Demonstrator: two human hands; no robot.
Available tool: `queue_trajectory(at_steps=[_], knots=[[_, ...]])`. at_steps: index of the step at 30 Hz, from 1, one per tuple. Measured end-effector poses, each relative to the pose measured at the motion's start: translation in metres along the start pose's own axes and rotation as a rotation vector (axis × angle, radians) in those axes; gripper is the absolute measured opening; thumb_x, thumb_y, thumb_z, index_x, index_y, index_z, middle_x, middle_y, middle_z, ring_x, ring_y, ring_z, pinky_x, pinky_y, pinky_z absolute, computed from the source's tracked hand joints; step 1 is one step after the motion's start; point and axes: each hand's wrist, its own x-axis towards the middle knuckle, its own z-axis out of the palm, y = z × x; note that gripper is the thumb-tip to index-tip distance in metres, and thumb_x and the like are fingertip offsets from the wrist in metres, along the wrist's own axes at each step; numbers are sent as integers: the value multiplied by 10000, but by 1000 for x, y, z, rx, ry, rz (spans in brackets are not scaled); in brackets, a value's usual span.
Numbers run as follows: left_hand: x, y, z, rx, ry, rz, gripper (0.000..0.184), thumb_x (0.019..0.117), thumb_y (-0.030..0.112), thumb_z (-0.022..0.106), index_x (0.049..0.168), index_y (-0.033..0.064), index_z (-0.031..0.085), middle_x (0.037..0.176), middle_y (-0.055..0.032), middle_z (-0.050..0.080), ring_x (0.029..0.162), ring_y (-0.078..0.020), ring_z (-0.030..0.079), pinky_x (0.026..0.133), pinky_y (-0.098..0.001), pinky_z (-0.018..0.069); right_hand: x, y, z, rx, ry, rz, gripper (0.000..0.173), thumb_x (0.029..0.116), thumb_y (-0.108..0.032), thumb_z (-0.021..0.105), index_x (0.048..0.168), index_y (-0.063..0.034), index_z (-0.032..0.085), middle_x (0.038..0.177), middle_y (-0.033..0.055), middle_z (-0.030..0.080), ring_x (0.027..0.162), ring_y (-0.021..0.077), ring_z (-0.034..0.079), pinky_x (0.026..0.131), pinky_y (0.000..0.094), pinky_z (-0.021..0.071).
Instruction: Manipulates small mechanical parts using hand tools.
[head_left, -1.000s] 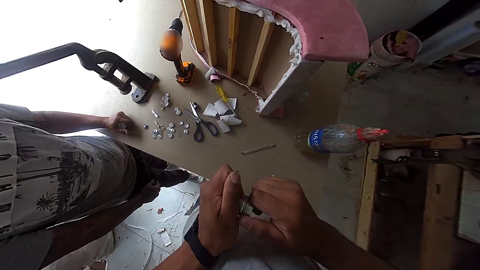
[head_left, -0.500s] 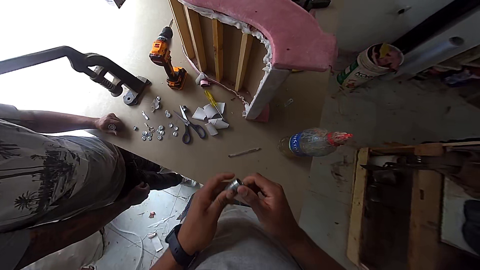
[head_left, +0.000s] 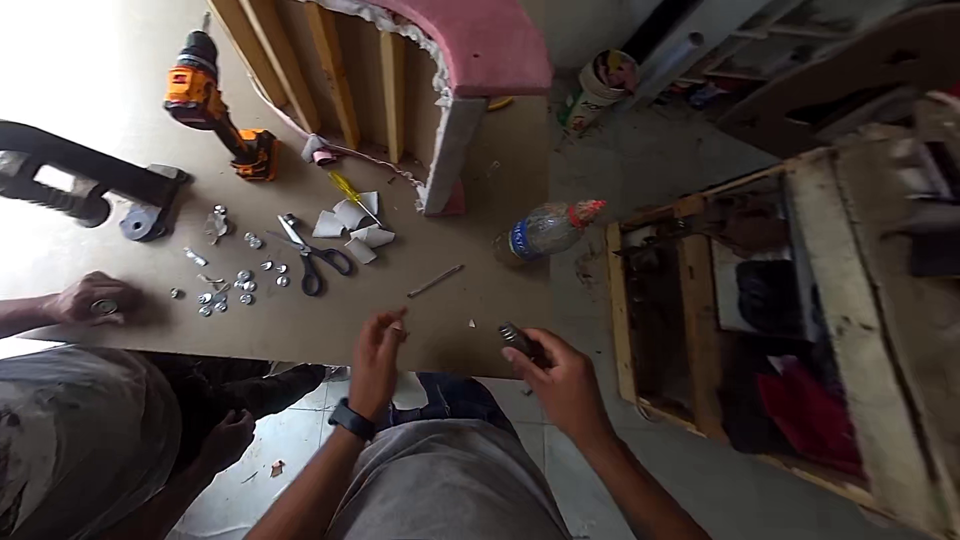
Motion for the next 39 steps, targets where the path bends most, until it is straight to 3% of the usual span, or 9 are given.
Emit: queue_trajectory(at_steps=[4, 9, 14, 16, 20, 28, 30, 34, 39], knots=[[56, -62, -29, 467, 132, 161, 346, 1068, 317, 484, 1298, 139, 672, 1268, -49, 695, 1170, -245, 641, 1005, -536, 524, -6, 58, -53, -179, 111, -23, 399, 918, -416, 755, 1220, -159, 707, 1013, 1, 696, 772, 115, 665, 667, 339, 608], [78, -93, -14, 671, 376, 356, 259, 1031, 279, 511, 1167, 173, 705, 1106, -17, 702, 1105, -243, 608, 973, -518, 482, 18, 156, -61, -427, -121, 62, 373, 976, -512, 653, 1105, -170, 728, 919, -2, 692, 745, 136, 648, 693, 404, 582], [74, -91, -8, 775, 431, 389, 264, 1021, 289, 513, 1130, 159, 715, 1092, -33, 713, 1086, -243, 626, 967, -496, 493, 37, 91, -84, -136, -1, -327, 403, 1015, -478, 572, 1145, -119, 699, 938, -3, 651, 741, 97, 613, 626, 308, 564], [76, -89, -5, 799, 443, 384, 264, 1025, 281, 511, 1127, 145, 713, 1103, -43, 710, 1092, -249, 623, 977, -492, 490, 43, 82, -93, -62, 52, -521, 446, 1023, -493, 531, 1134, -79, 655, 981, 41, 633, 850, 143, 622, 722, 338, 562], [69, -87, 7, 856, 418, 370, 287, 1040, 284, 488, 1136, 121, 705, 1127, -81, 703, 1126, -271, 619, 1018, -494, 483, 34, 201, -74, -326, -57, -461, 449, 1013, -547, 534, 963, -124, 677, 838, 33, 614, 672, 166, 604, 565, 396, 545], [79, -86, 5, 955, 459, 344, 317, 1037, 303, 462, 1116, 115, 705, 1177, -86, 696, 1171, -277, 612, 1045, -492, 472, 58, 80, -133, 111, -72, -684, 376, 1012, -482, 573, 1016, -117, 664, 898, -18, 593, 781, 95, 581, 631, 274, 511], [82, -88, 6, 973, 461, 347, 318, 1040, 305, 457, 1120, 117, 700, 1186, -82, 693, 1174, -274, 607, 1041, -485, 469, 61, 100, -126, 81, -36, -693, 386, 1010, -511, 550, 996, -136, 639, 906, -15, 592, 816, 107, 592, 687, 295, 529], [68, -90, 13, 993, 455, 323, 325, 1046, 301, 469, 1159, 89, 689, 1159, -124, 685, 1173, -304, 613, 1064, -518, 467, 52, 197, -93, -278, -248, -418, 467, 998, -570, 557, 907, -123, 661, 751, 33, 590, 617, 193, 585, 530, 448, 525], [72, -87, 11, 1024, 394, 302, 329, 1041, 324, 475, 1133, 92, 690, 1182, -116, 679, 1171, -300, 608, 1049, -497, 480, 54, 90, -148, -7, -145, -528, 381, 1003, -502, 579, 1001, -124, 633, 781, -26, 549, 607, 90, 526, 498, 289, 470]])
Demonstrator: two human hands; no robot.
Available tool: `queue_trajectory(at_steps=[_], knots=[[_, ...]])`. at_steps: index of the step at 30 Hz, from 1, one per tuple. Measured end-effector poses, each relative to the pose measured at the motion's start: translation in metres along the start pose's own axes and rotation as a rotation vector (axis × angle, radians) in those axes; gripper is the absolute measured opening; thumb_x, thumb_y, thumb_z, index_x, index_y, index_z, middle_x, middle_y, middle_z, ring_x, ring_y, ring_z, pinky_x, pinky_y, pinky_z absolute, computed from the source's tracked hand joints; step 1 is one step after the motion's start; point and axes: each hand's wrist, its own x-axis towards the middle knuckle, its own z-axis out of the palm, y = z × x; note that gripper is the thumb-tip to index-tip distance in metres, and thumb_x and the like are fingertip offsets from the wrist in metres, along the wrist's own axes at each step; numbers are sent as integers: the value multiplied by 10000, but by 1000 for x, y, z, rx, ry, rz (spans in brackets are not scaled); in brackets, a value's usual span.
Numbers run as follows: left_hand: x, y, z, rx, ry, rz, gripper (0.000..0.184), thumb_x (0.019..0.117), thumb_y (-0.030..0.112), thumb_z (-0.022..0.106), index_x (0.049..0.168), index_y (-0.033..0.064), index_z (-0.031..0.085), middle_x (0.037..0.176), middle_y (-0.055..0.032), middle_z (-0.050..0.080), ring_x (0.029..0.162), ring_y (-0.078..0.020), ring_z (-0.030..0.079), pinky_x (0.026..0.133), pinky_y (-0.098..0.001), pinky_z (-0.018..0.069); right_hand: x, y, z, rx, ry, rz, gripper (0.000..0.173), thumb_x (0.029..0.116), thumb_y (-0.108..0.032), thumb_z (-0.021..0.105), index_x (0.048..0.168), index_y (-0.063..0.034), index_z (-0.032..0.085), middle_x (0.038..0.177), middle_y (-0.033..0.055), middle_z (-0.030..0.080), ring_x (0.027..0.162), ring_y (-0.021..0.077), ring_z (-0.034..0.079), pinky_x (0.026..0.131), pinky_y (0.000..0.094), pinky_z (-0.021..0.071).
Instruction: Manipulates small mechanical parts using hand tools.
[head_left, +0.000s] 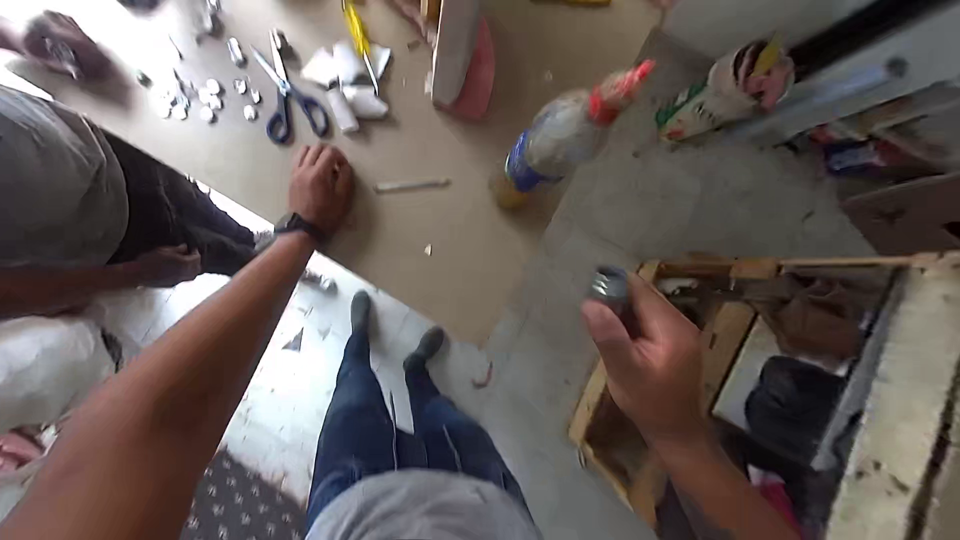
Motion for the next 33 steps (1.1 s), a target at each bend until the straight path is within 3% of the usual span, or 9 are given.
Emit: queue_trajectory(at_steps=[2, 5, 8, 10, 11, 13, 18, 25, 33], knots=[[16, -6, -1, 3, 79, 21, 303, 1027, 313, 488, 1090, 105, 699, 1167, -98, 687, 1158, -283, 616, 1030, -493, 488, 8, -23, -9, 168, 107, -127, 400, 996, -519, 605, 1153, -154, 655, 923, -39, 616, 740, 79, 599, 617, 282, 542], [12, -12, 5, 9, 87, 10, 292, 1027, 319, 482, 1087, 126, 693, 1180, -70, 683, 1159, -256, 609, 1020, -463, 486, -4, 18, 20, 135, 136, -227, 385, 977, -551, 581, 1088, -186, 633, 903, -42, 611, 779, 99, 613, 662, 305, 542], [-5, -4, 6, -6, 37, -7, 323, 1032, 317, 471, 1128, 97, 687, 1200, -112, 673, 1199, -291, 594, 1059, -487, 461, -87, 103, 49, -159, -215, 84, 478, 979, -566, 609, 1005, -97, 695, 774, 54, 648, 646, 204, 636, 568, 467, 559], [33, -11, -2, 16, 130, -15, 355, 1043, 324, 466, 1151, 67, 686, 1209, -151, 663, 1226, -328, 587, 1093, -523, 449, -46, 125, 58, -276, -246, 203, 499, 976, -590, 578, 1036, -111, 708, 782, 32, 666, 667, 179, 650, 608, 450, 584], [40, -19, -6, 41, 132, -10, 365, 1036, 333, 476, 1144, 60, 693, 1201, -164, 674, 1212, -341, 601, 1074, -530, 462, -52, 108, 48, -283, -275, 276, 505, 963, -592, 581, 1014, -105, 702, 761, 23, 658, 651, 167, 646, 596, 435, 581], [-16, 0, 2, -1, -81, -31, 363, 1037, 344, 483, 1155, 64, 681, 1229, -163, 661, 1226, -344, 586, 1077, -528, 455, -79, 63, 7, -267, -354, 419, 474, 946, -599, 589, 957, -136, 686, 710, -15, 613, 598, 135, 599, 545, 397, 546], [11, -8, 0, -10, 44, -3, 326, 1022, 338, 494, 1097, 88, 688, 1228, -123, 659, 1208, -321, 587, 1042, -522, 474, -52, 32, 15, 73, -306, 374, 431, 924, -615, 602, 754, -221, 644, 559, -75, 499, 454, 76, 449, 416, 284, 393], [12, -11, 5, 3, 54, -3, 317, 1023, 338, 484, 1089, 98, 680, 1209, -121, 654, 1197, -322, 579, 1033, -522, 459, -58, -4, 16, 456, -377, 340, 485, 965, -607, 589, 768, -164, 620, 571, -40, 466, 484, 74, 430, 447, 243, 352], [13, -10, 5, 16, 61, -9, 290, 1005, 339, 503, 1056, 114, 679, 1199, -101, 657, 1202, -298, 575, 1037, -492, 452, -59, -22, 17, 505, -404, 270, 467, 984, -574, 589, 782, -155, 621, 602, -50, 477, 501, 52, 425, 445, 229, 340]])
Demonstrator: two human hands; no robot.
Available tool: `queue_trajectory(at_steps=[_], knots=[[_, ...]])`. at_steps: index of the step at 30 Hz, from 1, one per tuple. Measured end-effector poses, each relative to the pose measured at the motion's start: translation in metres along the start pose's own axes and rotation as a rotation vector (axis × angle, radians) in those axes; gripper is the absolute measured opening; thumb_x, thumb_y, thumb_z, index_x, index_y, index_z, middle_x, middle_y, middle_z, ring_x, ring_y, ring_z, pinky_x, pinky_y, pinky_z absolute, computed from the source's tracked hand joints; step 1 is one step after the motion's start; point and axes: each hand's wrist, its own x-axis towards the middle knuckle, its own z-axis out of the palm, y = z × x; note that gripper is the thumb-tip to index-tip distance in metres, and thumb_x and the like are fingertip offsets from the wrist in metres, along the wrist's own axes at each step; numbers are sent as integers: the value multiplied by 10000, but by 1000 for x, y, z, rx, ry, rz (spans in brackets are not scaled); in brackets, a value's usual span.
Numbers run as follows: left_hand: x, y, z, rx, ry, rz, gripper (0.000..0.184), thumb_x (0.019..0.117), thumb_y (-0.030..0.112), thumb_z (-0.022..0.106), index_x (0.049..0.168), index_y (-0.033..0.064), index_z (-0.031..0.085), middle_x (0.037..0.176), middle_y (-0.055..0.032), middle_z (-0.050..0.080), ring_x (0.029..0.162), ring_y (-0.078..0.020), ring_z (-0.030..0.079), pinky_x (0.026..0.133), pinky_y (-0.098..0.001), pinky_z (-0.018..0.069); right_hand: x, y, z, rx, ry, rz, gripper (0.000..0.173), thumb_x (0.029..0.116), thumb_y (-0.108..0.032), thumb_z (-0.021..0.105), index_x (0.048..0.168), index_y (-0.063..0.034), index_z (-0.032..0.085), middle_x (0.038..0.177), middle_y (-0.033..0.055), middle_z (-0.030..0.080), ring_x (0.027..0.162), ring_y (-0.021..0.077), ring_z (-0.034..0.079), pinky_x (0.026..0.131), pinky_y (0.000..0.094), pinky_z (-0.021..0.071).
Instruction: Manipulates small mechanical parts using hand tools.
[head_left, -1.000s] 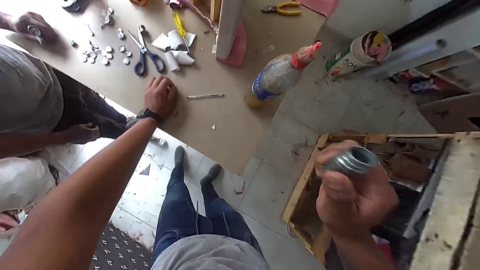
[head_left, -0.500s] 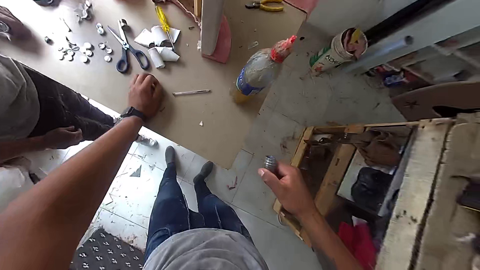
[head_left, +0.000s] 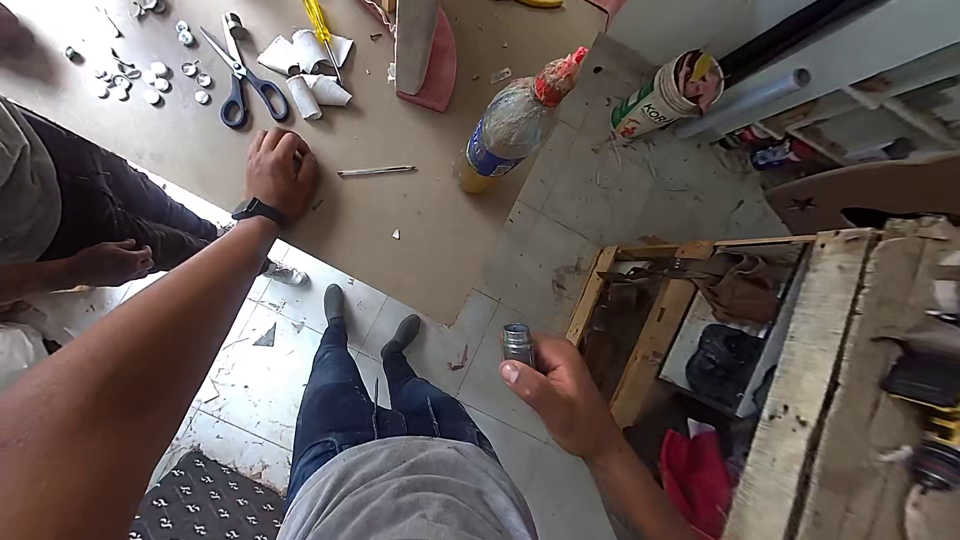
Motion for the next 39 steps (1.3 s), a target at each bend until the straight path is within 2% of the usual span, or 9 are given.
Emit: queue_trajectory(at_steps=[5, 8, 12, 16, 20, 23, 27, 36, 39], knots=[[-3, -4, -2, -82, 35, -17, 277, 990, 343, 540, 1045, 121, 697, 1166, -83, 672, 1166, -267, 592, 1032, -475, 461, -5, -17, 6, -76, -28, -34, 440, 985, -563, 584, 808, -170, 669, 644, -63, 553, 531, 44, 492, 456, 233, 405], [-18, 18, -16, -306, 104, -122, 323, 1020, 327, 551, 1168, 77, 693, 1134, -129, 680, 1099, -259, 630, 960, -466, 519, -9, -27, 11, -166, -26, -73, 396, 984, -529, 592, 827, -179, 692, 679, -80, 584, 565, 36, 524, 479, 241, 437], [-92, 119, -75, -801, -27, -219, 398, 1078, 385, 473, 1306, 103, 637, 1261, -85, 680, 1130, -224, 665, 949, -479, 571, -8, -39, 25, -295, 34, -81, 367, 953, -531, 641, 828, -189, 685, 714, -82, 592, 610, 39, 553, 517, 268, 478], [-182, 231, -132, -1339, -494, -68, 696, 1041, 622, 410, 1465, 86, 540, 1376, -139, 637, 1239, -303, 628, 1033, -505, 545, -5, -57, 56, -520, 194, -63, 465, 879, -652, 681, 750, -210, 624, 676, -89, 544, 592, 47, 530, 512, 293, 466], [-205, 244, -160, -1659, -550, -196, 466, 1096, 274, 491, 1429, -50, 526, 1332, -236, 614, 1169, -316, 639, 1009, -476, 547, -1, -77, 87, -626, 194, -59, 407, 830, -632, 734, 859, -231, 669, 750, -100, 591, 605, 43, 532, 519, 286, 476], [-198, 210, -176, -1588, -577, -192, 396, 1105, 250, 471, 1363, -40, 546, 1236, -243, 639, 1074, -365, 677, 950, -538, 586, 1, -91, 93, -611, -6, -112, 501, 844, -702, 698, 964, -216, 678, 800, -54, 585, 642, 90, 557, 546, 325, 503], [-193, 178, -209, -1088, -717, 28, 316, 1057, 326, 563, 1237, 67, 581, 912, -62, 683, 772, -171, 677, 705, -400, 604, 11, -111, 107, -627, 49, -252, 585, 831, -786, 626, 960, -218, 679, 769, -56, 579, 622, 88, 557, 512, 311, 484], [-183, 137, -221, -624, -639, 17, 282, 905, 432, 701, 976, 164, 756, 859, -5, 749, 818, -139, 724, 753, -487, 599, 56, -107, 190, -830, 180, -422, 536, 981, -611, 549, 656, -186, 521, 586, -31, 473, 525, 128, 524, 460, 350, 418], [-183, 123, -228, -612, -677, 28, 314, 925, 386, 661, 845, 92, 739, 772, -72, 723, 760, -211, 715, 718, -523, 571, 66, -109, 206, -789, 185, -477, 562, 1012, -574, 521, 615, -177, 481, 559, -26, 452, 513, 136, 510, 470, 356, 412]])
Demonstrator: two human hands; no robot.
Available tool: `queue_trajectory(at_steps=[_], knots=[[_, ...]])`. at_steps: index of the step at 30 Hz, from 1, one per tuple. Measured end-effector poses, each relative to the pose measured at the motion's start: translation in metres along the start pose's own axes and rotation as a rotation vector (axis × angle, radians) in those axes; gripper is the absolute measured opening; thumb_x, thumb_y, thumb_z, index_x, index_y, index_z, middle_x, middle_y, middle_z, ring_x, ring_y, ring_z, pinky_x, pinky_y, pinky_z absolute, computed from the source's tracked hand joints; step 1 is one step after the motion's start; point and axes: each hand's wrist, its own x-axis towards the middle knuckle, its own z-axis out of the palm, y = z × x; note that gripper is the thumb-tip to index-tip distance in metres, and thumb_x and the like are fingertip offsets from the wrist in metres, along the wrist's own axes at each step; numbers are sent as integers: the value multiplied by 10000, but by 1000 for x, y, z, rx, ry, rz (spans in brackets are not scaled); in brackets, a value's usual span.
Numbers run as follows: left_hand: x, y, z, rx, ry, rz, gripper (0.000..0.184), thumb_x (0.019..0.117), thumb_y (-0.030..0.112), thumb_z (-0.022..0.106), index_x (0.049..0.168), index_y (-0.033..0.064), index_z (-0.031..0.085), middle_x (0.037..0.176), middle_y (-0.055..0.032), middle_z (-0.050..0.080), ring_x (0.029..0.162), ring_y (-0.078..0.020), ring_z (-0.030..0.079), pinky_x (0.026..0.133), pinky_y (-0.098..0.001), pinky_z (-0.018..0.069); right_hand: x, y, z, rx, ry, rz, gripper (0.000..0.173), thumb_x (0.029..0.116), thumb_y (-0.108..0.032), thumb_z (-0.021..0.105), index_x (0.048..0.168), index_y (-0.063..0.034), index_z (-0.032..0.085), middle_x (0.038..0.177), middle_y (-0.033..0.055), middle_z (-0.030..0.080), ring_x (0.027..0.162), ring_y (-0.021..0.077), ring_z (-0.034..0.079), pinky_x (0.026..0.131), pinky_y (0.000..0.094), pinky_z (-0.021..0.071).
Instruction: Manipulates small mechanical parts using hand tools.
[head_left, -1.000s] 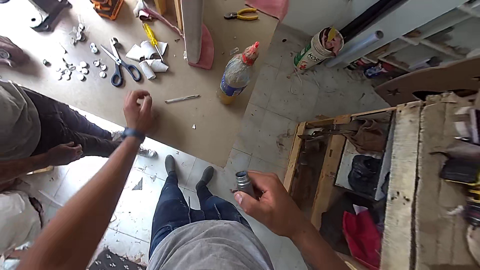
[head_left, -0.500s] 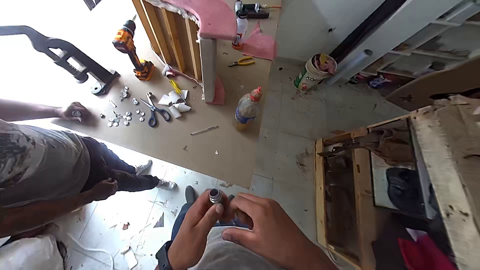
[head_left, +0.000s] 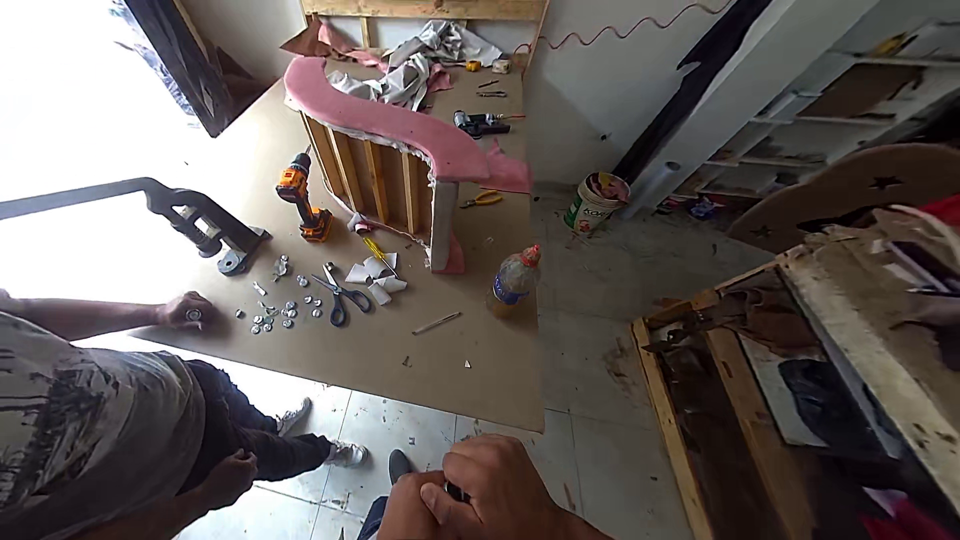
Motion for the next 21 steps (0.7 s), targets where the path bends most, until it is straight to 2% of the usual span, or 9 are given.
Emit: queue_trajectory(at_steps=[3, 5, 8, 12, 16, 18, 21], knots=[[-3, -16, -11, 73, -156, -2, 377, 954, 412, 623, 866, 60, 725, 822, -122, 728, 825, -276, 723, 765, -567, 564, 3, -3, 11, 12, -23, -74, 549, 1018, -529, 533, 605, -174, 468, 555, -20, 450, 515, 148, 508, 485, 364, 416], [1, -23, -13, 120, -213, -27, 355, 947, 421, 632, 901, 80, 720, 854, -112, 728, 851, -273, 720, 777, -565, 565, 2, -3, 16, -9, -17, -73, 543, 1016, -520, 536, 604, -173, 470, 553, -18, 452, 516, 150, 511, 486, 364, 418], [12, -21, -13, 141, -225, -24, 370, 936, 452, 637, 871, 99, 728, 821, -90, 729, 819, -252, 721, 749, -556, 567, 1, 6, 24, 9, 36, -60, 540, 1026, -491, 516, 591, -177, 453, 540, -21, 444, 505, 139, 505, 479, 358, 405], [22, -16, -5, 144, -223, -28, 458, 940, 501, 625, 817, 69, 711, 785, -123, 714, 810, -293, 718, 751, -584, 555, -1, 26, 27, 128, 6, -42, 547, 1055, -468, 467, 596, -171, 456, 538, -20, 445, 502, 136, 503, 472, 363, 396], [42, -38, 15, 132, -93, 115, 435, 937, 479, 647, 743, 91, 670, 679, -62, 669, 689, -212, 692, 659, -509, 556, -5, 48, 41, 275, 37, 45, 552, 1065, -467, 431, 601, -168, 453, 538, -18, 428, 497, 133, 482, 467, 363, 382], [51, -37, 21, 120, -88, 141, 428, 946, 479, 629, 737, 106, 660, 669, -39, 655, 675, -184, 681, 642, -477, 562, -8, 57, 39, 340, 41, 84, 566, 1064, -494, 419, 607, -162, 466, 549, -15, 438, 511, 134, 489, 478, 364, 394], [69, -22, 24, 174, -180, 19, 459, 949, 515, 597, 770, 97, 663, 715, -64, 664, 728, -215, 686, 685, -494, 557, -14, 76, 41, 335, 51, 132, 582, 1067, -517, 392, 612, -162, 470, 551, -15, 440, 512, 132, 489, 480, 364, 396]])
